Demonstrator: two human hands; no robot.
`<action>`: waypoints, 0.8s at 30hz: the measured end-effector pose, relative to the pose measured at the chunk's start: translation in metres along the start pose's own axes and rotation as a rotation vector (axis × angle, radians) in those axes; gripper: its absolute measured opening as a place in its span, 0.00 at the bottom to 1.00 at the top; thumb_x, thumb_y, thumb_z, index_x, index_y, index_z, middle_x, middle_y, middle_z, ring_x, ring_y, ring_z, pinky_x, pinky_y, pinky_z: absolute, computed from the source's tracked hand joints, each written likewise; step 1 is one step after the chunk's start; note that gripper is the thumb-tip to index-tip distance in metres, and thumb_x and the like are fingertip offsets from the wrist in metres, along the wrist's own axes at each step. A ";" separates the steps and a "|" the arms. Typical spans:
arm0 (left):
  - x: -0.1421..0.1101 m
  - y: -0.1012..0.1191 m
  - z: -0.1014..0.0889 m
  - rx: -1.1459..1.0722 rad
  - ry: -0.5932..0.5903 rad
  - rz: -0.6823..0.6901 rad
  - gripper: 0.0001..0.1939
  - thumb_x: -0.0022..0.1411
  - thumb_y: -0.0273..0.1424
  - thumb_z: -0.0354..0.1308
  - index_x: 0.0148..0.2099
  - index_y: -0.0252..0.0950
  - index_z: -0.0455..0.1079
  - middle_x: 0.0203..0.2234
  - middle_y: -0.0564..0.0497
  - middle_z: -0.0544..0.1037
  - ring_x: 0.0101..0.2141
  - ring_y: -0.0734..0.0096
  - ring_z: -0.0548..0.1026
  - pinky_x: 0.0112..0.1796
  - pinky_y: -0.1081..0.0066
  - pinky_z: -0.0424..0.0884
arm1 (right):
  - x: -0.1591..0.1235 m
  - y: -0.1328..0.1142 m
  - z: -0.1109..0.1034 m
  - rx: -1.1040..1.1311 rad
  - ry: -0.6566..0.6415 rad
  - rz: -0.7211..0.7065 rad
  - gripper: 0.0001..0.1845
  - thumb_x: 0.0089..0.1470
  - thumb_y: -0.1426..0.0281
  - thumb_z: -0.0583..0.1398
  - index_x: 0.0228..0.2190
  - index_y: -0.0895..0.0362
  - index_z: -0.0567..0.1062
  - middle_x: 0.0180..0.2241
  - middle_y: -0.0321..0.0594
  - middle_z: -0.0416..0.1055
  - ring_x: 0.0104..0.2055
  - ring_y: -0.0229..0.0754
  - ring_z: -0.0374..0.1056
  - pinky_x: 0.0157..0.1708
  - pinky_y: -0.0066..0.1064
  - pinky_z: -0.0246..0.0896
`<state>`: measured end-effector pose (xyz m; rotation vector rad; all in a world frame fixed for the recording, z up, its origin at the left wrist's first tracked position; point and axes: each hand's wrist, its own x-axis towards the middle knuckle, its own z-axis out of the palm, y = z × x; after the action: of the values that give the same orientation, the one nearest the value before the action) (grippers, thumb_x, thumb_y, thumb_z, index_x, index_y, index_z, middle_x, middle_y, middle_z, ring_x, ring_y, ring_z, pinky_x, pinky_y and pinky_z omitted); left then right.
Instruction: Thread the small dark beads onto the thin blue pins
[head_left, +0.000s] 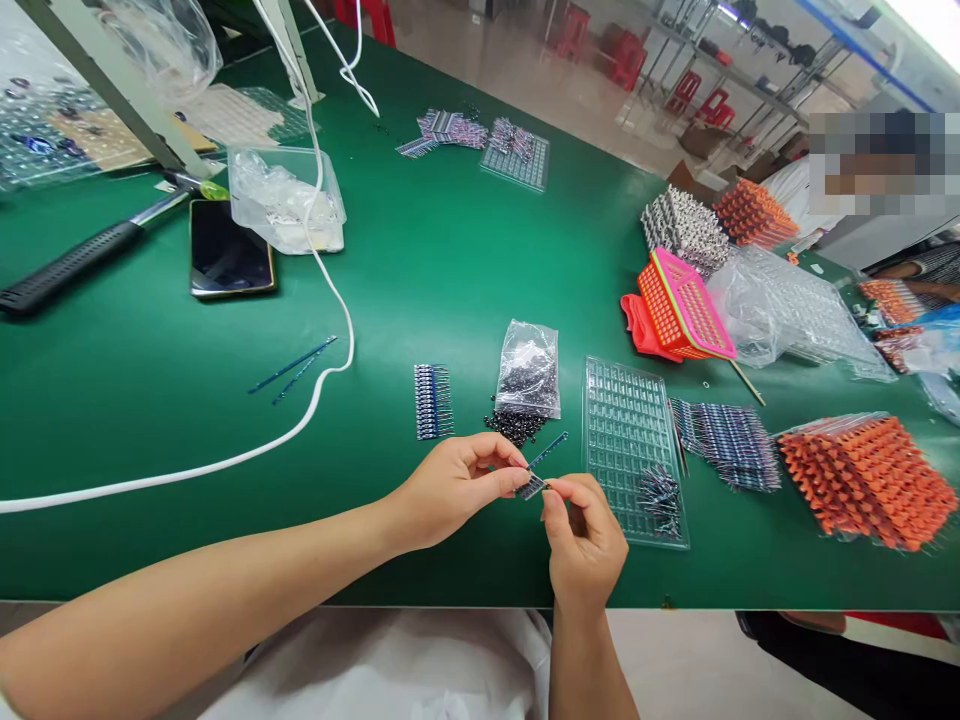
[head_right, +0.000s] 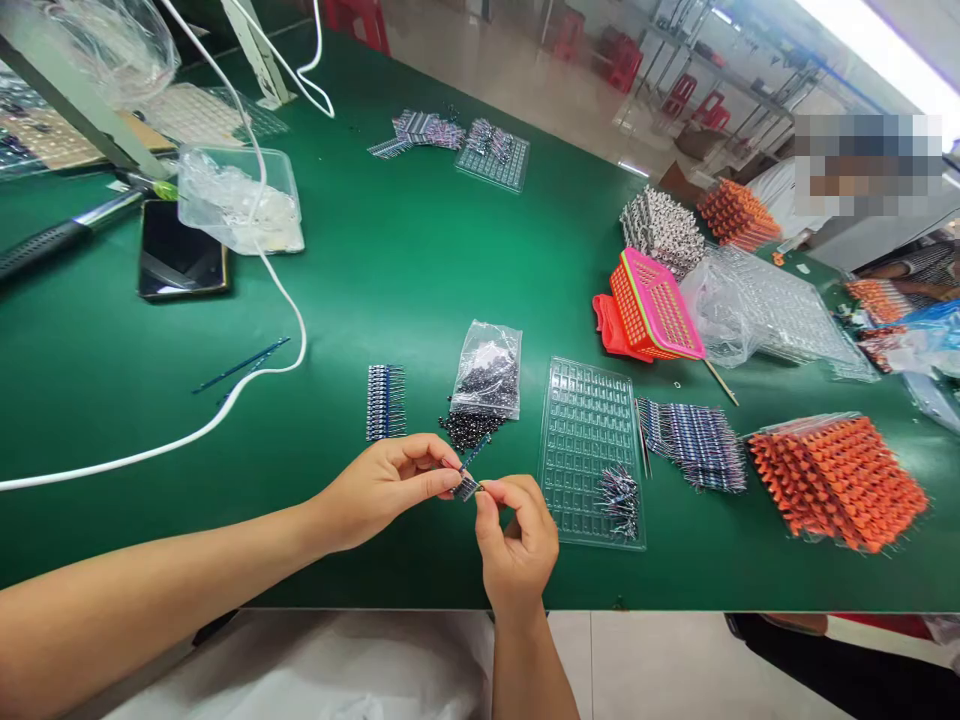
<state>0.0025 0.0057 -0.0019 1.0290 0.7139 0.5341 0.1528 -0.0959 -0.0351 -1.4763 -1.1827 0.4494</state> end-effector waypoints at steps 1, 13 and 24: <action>0.000 0.000 0.000 -0.002 0.000 -0.001 0.06 0.57 0.31 0.63 0.35 0.34 0.73 0.28 0.53 0.77 0.31 0.74 0.73 0.37 0.72 0.71 | 0.000 0.000 0.000 -0.003 -0.001 -0.001 0.07 0.57 0.76 0.61 0.36 0.53 0.77 0.30 0.35 0.69 0.30 0.37 0.67 0.26 0.28 0.59; -0.001 0.001 -0.001 0.052 0.003 0.006 0.07 0.56 0.33 0.63 0.35 0.34 0.72 0.28 0.53 0.76 0.31 0.72 0.73 0.38 0.69 0.70 | 0.001 0.001 -0.001 -0.018 -0.028 0.016 0.05 0.58 0.74 0.61 0.35 0.53 0.77 0.30 0.35 0.68 0.30 0.37 0.66 0.26 0.28 0.58; -0.003 0.005 -0.001 0.244 0.042 0.042 0.08 0.58 0.34 0.62 0.35 0.34 0.74 0.28 0.51 0.78 0.31 0.70 0.75 0.36 0.70 0.71 | 0.003 0.003 -0.003 0.074 -0.082 0.143 0.02 0.57 0.70 0.62 0.33 0.54 0.77 0.29 0.35 0.66 0.29 0.37 0.64 0.27 0.28 0.58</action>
<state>-0.0003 0.0065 0.0032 1.2656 0.8102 0.5149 0.1580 -0.0943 -0.0354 -1.4960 -1.1161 0.6497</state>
